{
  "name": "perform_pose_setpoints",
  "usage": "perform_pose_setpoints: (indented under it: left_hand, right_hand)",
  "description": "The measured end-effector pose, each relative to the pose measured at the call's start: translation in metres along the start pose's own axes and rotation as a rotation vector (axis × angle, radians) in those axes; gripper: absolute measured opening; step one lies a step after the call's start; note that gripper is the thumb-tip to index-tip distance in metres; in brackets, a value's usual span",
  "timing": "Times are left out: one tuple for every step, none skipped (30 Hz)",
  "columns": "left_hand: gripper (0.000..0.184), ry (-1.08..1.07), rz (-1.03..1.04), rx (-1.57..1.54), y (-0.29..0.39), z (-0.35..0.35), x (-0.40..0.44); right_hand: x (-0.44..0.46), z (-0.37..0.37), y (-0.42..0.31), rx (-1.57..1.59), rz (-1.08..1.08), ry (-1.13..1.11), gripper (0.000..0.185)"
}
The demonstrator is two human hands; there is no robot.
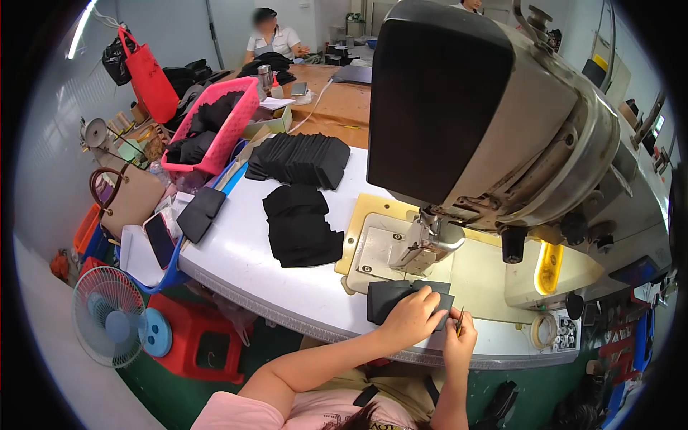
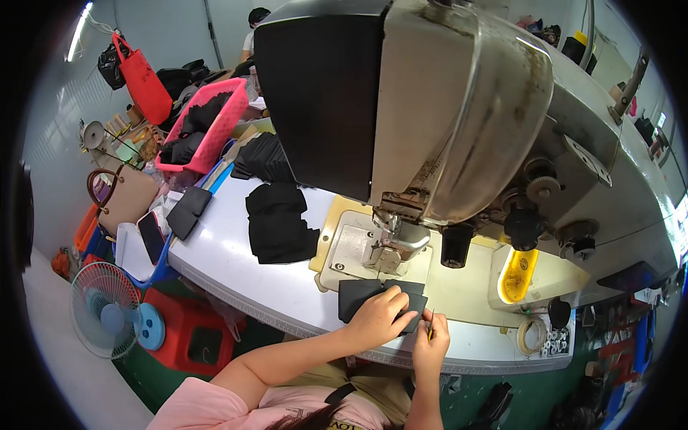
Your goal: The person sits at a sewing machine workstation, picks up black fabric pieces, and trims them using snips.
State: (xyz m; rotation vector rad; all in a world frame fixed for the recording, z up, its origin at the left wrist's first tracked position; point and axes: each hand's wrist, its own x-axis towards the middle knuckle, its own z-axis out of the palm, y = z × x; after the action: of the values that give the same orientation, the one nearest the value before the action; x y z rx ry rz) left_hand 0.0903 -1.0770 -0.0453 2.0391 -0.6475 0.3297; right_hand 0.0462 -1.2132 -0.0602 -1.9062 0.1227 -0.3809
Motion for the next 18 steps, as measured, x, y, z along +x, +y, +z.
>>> perform_pose_setpoints:
  left_hand:
    - [0.023, -0.005, -0.011, -0.004, 0.001, -0.001, 0.0]
    - [0.024, -0.011, -0.02, -0.008, 0.001, -0.003, 0.001]
    - [0.026, -0.019, -0.029, -0.012, 0.002, -0.004, 0.002]
    - [0.027, -0.027, -0.044, -0.023, 0.002, -0.004, 0.003]
    - [0.028, -0.034, -0.06, -0.034, 0.003, -0.005, 0.003]
    - [0.029, -0.042, -0.077, -0.044, 0.003, -0.005, 0.004]
    - [0.032, -0.036, -0.095, -0.05, 0.003, -0.006, 0.005]
    - [0.034, -0.03, -0.114, -0.056, 0.004, -0.006, 0.005]
    - [0.036, -0.024, -0.135, -0.062, 0.004, -0.006, 0.006]
    - [0.038, -0.03, -0.16, -0.083, 0.004, -0.007, 0.006]
    - [0.039, -0.037, -0.185, -0.105, 0.004, -0.009, 0.007]
    - [0.041, -0.044, -0.209, -0.127, 0.004, -0.011, 0.009]
    - [0.042, -0.049, -0.209, -0.117, 0.004, -0.013, 0.01]
    - [0.043, -0.054, -0.209, -0.107, 0.005, -0.015, 0.012]
    - [0.044, -0.059, -0.209, -0.098, 0.005, -0.016, 0.013]
    - [0.041, -0.018, -0.169, -0.106, 0.002, -0.014, 0.013]
    - [0.041, -0.033, -0.191, -0.13, 0.0, -0.013, 0.013]
    - [0.04, -0.048, -0.212, -0.154, -0.003, -0.012, 0.013]
  right_hand:
    - [-0.002, 0.001, -0.002, 0.004, -0.015, 0.02, 0.019]
    - [-0.004, 0.003, -0.005, 0.009, -0.028, 0.041, 0.02]
    - [-0.006, 0.004, -0.008, 0.014, -0.042, 0.063, 0.021]
    - [-0.008, 0.006, -0.01, 0.018, -0.052, 0.081, 0.021]
    - [-0.01, 0.007, -0.012, 0.022, -0.062, 0.098, 0.021]
    - [-0.011, 0.008, -0.014, 0.027, -0.073, 0.114, 0.022]
    - [-0.013, 0.008, -0.018, 0.168, 0.044, 0.086, 0.022]
    - [-0.016, 0.007, -0.022, 0.307, 0.161, 0.055, 0.023]
    - [-0.018, 0.006, -0.024, 0.446, 0.28, 0.024, 0.024]
    - [-0.018, 0.005, -0.022, 0.536, 0.308, 0.003, 0.025]
    - [-0.016, 0.004, -0.018, 0.626, 0.335, -0.018, 0.026]
    - [-0.015, 0.003, -0.015, 0.715, 0.362, -0.038, 0.027]
    - [-0.015, 0.004, -0.014, 0.715, 0.361, -0.029, 0.028]
    - [-0.016, 0.007, -0.015, 0.714, 0.361, -0.02, 0.029]
    - [-0.016, 0.009, -0.014, 0.713, 0.36, -0.011, 0.03]
    - [-0.019, 0.009, -0.009, 0.716, 0.331, -0.033, 0.029]
    - [-0.019, 0.01, -0.011, 0.692, 0.305, -0.033, 0.028]
    - [-0.018, 0.013, -0.014, 0.668, 0.279, -0.034, 0.026]
